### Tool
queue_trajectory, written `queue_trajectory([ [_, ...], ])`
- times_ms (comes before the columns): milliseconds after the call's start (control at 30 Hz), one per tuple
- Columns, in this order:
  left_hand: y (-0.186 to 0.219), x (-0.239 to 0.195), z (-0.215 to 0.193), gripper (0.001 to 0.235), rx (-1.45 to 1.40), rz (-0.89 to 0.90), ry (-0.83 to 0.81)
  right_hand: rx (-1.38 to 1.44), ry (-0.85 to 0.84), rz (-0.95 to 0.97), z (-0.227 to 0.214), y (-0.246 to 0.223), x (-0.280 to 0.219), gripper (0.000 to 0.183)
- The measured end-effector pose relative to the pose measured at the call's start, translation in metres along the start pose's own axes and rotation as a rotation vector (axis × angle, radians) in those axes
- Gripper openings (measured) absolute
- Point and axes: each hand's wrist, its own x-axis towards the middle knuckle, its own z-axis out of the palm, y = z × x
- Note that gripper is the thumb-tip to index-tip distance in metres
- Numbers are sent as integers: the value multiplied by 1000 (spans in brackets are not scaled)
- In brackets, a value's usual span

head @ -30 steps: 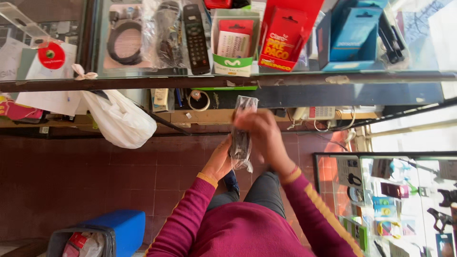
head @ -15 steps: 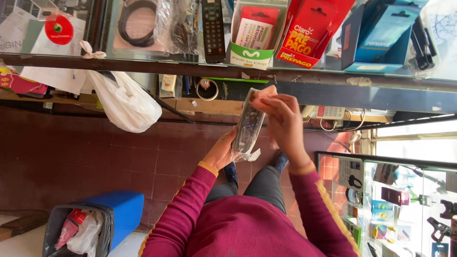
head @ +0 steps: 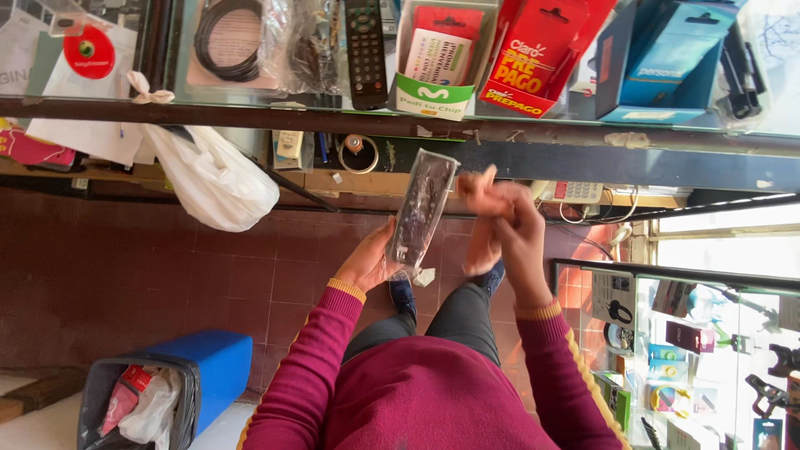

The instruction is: The person wipes down various electronic items including a long black accessory and a remote control with a pink cloth, placing them back on the glass display counter.

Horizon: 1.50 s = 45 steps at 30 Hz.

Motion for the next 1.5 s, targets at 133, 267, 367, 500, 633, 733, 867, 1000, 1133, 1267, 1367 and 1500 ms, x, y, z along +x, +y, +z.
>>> queue_trajectory([
  [133,-11,10,-7,49,95,-28,-9,-144,-15,-98,30,3,1,28],
  [267,-8,28,-16,43,52,26,48,-148,-275,-125,59,33,-49,38],
  [367,4,18,9,45,105,27,91,-79,-606,-132,57,21,-84,55],
  [500,3,12,22,55,194,-20,125,27,-555,-143,34,-28,-37,55],
  [633,6,-3,45,77,394,-119,-57,-214,-54,-287,29,-41,17,43],
  [733,3,16,33,61,308,-85,-56,-300,-19,-405,60,-42,2,49],
  [867,-8,45,-12,44,150,-50,91,-497,-311,-301,92,-11,-77,37],
  [1000,51,-49,111,106,286,-27,56,-331,-522,-77,68,63,-104,45],
  [1133,13,-18,66,80,169,32,78,158,-141,429,34,70,-84,29],
  [1267,-29,24,24,63,48,21,-4,-30,-62,454,46,48,-61,36],
  [1367,-26,12,43,43,-26,61,-18,45,-148,527,70,85,-66,30],
  [1500,-33,-1,59,53,21,75,79,132,-174,473,77,36,-70,28],
])
